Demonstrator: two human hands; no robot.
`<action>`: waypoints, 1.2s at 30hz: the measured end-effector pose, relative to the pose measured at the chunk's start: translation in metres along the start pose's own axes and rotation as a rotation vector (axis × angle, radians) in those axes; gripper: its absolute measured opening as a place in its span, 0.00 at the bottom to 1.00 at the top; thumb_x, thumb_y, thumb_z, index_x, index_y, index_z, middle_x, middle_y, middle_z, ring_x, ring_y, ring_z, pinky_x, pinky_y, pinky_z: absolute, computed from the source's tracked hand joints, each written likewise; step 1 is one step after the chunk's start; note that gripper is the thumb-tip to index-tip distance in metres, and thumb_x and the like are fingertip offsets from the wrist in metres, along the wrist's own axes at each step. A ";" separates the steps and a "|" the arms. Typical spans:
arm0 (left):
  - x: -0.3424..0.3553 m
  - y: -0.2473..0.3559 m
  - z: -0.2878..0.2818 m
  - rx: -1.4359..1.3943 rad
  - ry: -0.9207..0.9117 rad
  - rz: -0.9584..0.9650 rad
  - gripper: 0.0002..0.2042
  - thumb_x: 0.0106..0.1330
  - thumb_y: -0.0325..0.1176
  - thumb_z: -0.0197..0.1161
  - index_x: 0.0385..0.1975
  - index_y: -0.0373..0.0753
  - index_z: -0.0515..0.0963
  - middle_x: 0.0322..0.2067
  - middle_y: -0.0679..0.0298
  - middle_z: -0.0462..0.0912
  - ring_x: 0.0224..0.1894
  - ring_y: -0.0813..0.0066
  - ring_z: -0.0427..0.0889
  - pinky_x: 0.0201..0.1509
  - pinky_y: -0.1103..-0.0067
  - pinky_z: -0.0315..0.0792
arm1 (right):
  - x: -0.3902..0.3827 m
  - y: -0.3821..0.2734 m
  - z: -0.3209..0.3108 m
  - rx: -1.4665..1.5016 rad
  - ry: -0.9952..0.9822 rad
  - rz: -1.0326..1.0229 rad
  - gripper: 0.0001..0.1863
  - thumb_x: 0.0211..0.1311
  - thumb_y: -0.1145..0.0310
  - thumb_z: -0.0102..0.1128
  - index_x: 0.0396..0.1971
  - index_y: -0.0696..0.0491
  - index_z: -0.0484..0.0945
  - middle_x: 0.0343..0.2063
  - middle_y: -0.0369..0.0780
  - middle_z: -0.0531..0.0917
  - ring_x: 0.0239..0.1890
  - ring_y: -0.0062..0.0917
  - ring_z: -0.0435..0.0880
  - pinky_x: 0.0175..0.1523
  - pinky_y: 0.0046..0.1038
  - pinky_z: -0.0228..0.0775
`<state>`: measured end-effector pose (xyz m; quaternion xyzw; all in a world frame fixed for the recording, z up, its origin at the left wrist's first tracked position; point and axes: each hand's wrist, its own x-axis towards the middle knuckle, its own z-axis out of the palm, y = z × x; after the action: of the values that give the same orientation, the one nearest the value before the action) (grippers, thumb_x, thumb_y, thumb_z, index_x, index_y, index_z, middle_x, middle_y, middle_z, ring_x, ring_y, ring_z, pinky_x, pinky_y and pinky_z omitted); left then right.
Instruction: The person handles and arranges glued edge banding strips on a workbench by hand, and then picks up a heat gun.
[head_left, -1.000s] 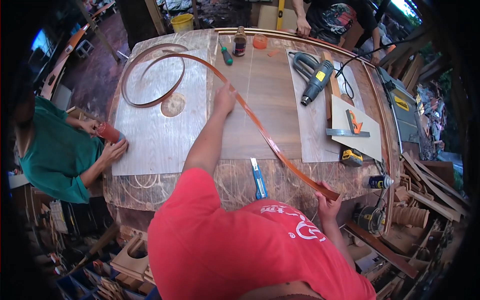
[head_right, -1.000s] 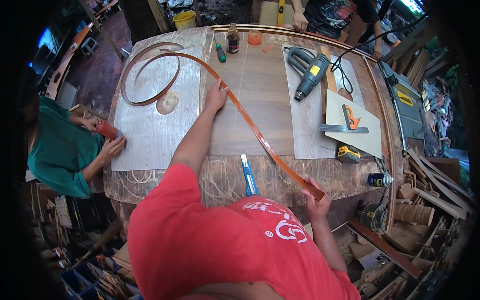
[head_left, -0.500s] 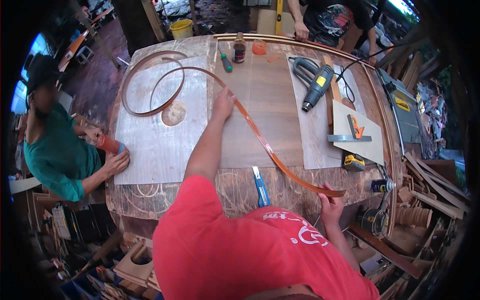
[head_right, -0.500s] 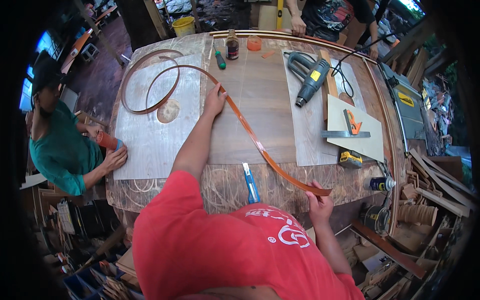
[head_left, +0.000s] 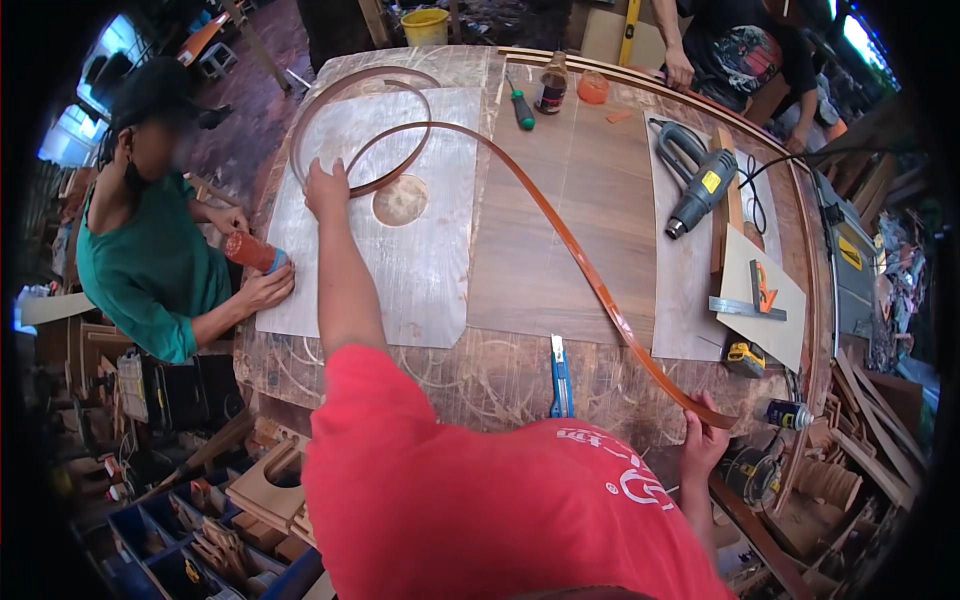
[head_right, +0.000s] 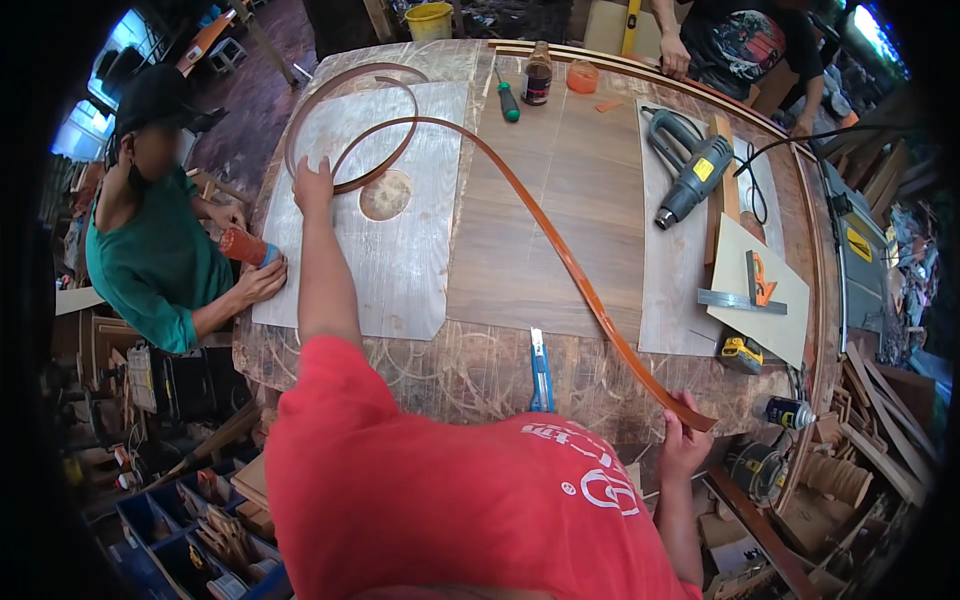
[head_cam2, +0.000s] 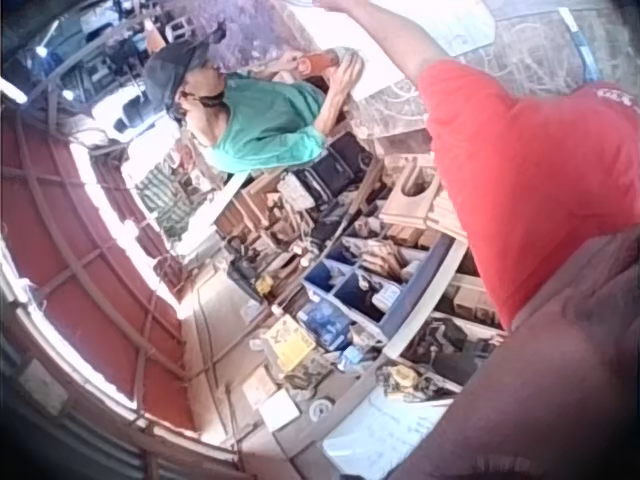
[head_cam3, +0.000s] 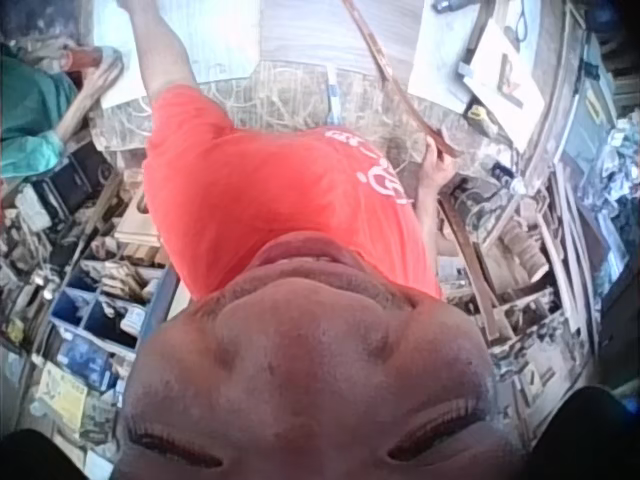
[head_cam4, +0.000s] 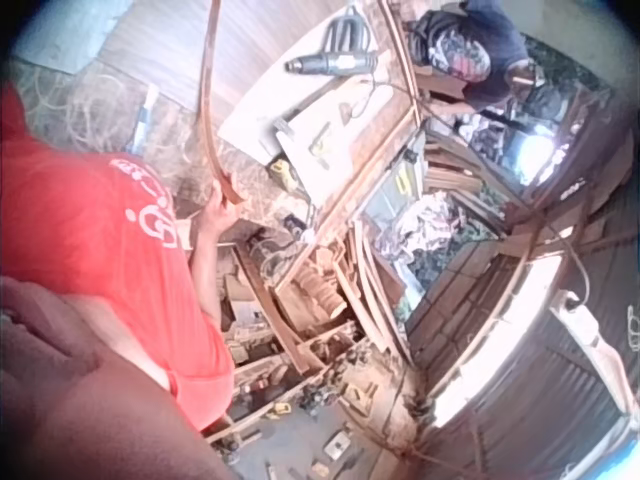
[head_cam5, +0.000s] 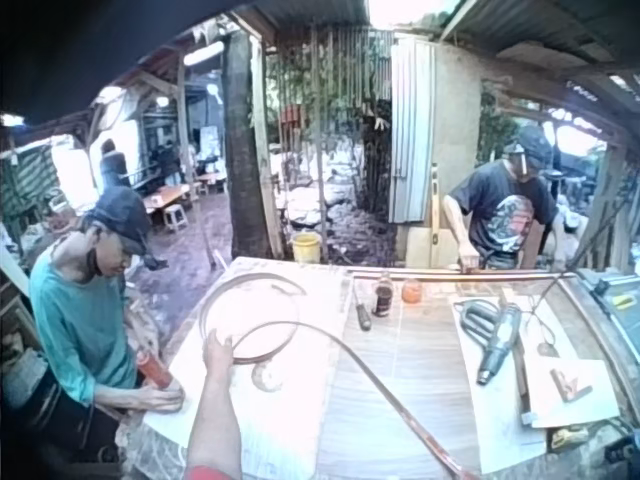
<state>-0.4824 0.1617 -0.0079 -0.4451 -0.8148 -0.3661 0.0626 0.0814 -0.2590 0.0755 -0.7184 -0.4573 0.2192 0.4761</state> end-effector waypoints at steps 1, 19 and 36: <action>0.011 -0.017 0.006 0.015 -0.236 -0.150 0.25 0.61 0.45 0.58 0.56 0.41 0.69 0.51 0.47 0.74 0.56 0.50 0.71 0.58 0.64 0.65 | 0.000 -0.001 0.001 0.019 0.011 0.021 0.18 0.57 0.81 0.57 0.49 0.66 0.73 0.40 0.45 0.82 0.41 0.23 0.81 0.46 0.22 0.72; 0.010 -0.029 0.055 -0.376 -0.600 -0.118 0.22 0.57 0.35 0.66 0.50 0.32 0.74 0.32 0.54 0.82 0.35 0.69 0.81 0.41 0.77 0.73 | 0.007 0.029 0.018 0.159 0.076 0.067 0.28 0.58 0.79 0.59 0.59 0.63 0.62 0.46 0.48 0.79 0.46 0.24 0.78 0.53 0.23 0.69; 0.054 0.091 -0.020 -0.524 -0.899 -0.058 0.24 0.57 0.31 0.64 0.55 0.37 0.69 0.30 0.62 0.81 0.27 0.79 0.80 0.29 0.83 0.74 | 0.028 0.036 0.022 0.258 0.083 0.158 0.28 0.58 0.79 0.59 0.59 0.63 0.62 0.49 0.48 0.77 0.51 0.26 0.76 0.56 0.24 0.67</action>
<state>-0.4491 0.2162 0.0788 -0.5363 -0.6543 -0.3320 -0.4172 0.0943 -0.2282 0.0372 -0.6935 -0.3473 0.2830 0.5642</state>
